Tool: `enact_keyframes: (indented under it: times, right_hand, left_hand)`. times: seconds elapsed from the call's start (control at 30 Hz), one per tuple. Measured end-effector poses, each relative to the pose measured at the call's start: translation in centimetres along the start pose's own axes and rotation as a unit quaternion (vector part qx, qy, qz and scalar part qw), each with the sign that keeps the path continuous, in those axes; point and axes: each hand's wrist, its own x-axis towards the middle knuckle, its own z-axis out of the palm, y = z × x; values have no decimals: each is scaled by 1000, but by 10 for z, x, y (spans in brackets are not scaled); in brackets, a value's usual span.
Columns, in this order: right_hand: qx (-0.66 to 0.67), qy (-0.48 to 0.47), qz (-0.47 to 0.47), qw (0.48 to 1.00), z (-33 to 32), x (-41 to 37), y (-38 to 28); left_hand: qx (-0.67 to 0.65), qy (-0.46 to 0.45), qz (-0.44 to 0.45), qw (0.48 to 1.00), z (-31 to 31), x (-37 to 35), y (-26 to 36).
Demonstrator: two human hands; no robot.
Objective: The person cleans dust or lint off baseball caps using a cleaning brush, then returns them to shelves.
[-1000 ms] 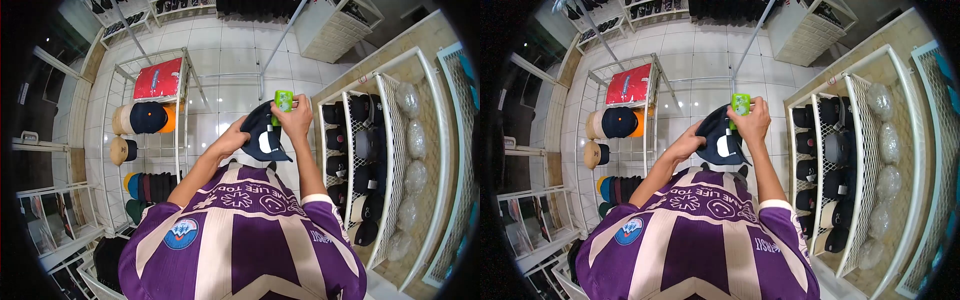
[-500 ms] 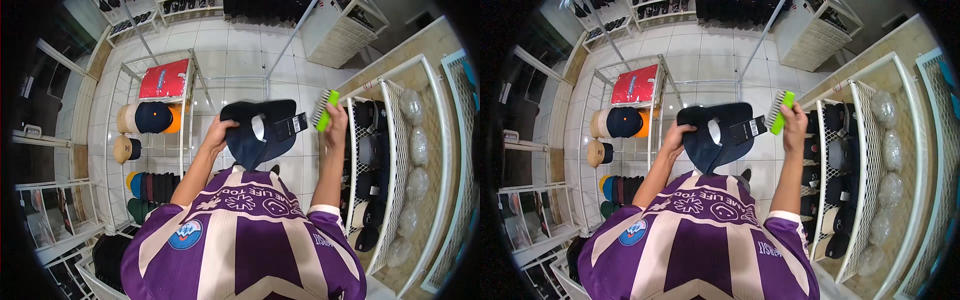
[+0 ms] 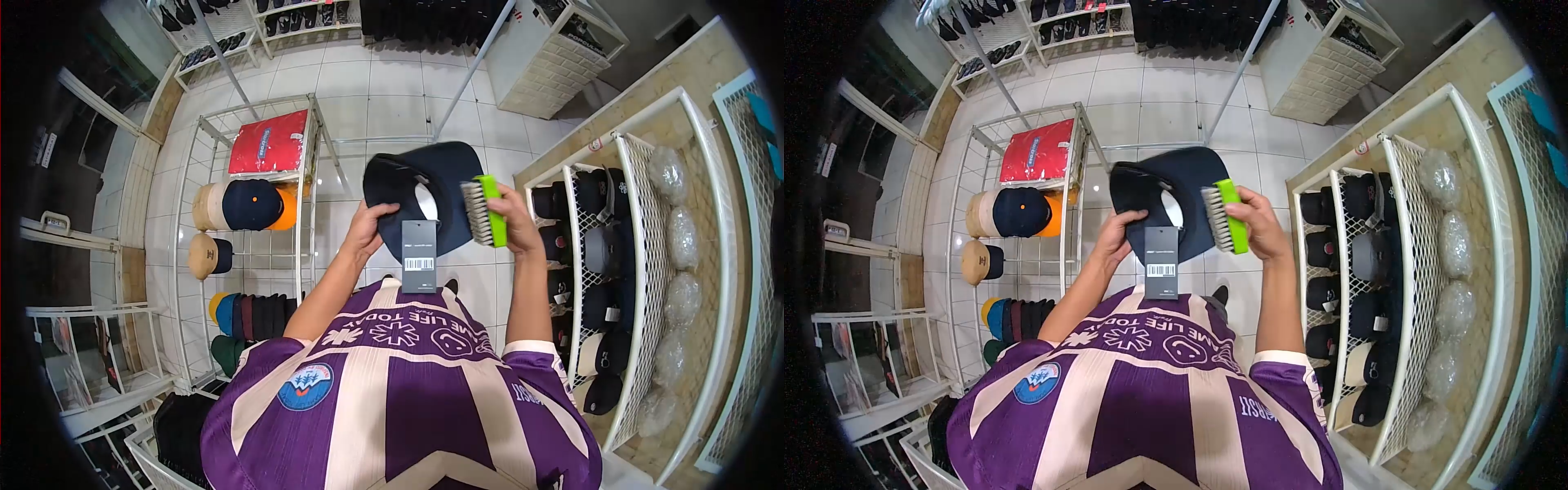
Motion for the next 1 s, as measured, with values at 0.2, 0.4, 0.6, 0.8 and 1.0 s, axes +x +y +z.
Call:
enact_keyframes:
  times: [0.2,0.4,0.6,0.8,1.0]
  right_hand:
    - [-232,55,-8,971,11,11,-21]
    - [-472,38,26,881,37,31,-39]
    - [-569,277,-273,724,56,36,-12]
    - [-518,165,-296,786,98,31,45]
    - [-618,304,-213,693,67,55,43]
  left_hand:
    - [239,-65,91,965,-1,-2,20]
    - [527,-96,150,831,53,-28,44]
    - [473,-37,159,866,46,-31,13]
    - [464,-20,204,862,42,-23,3]
    - [560,-25,271,782,59,-32,5]
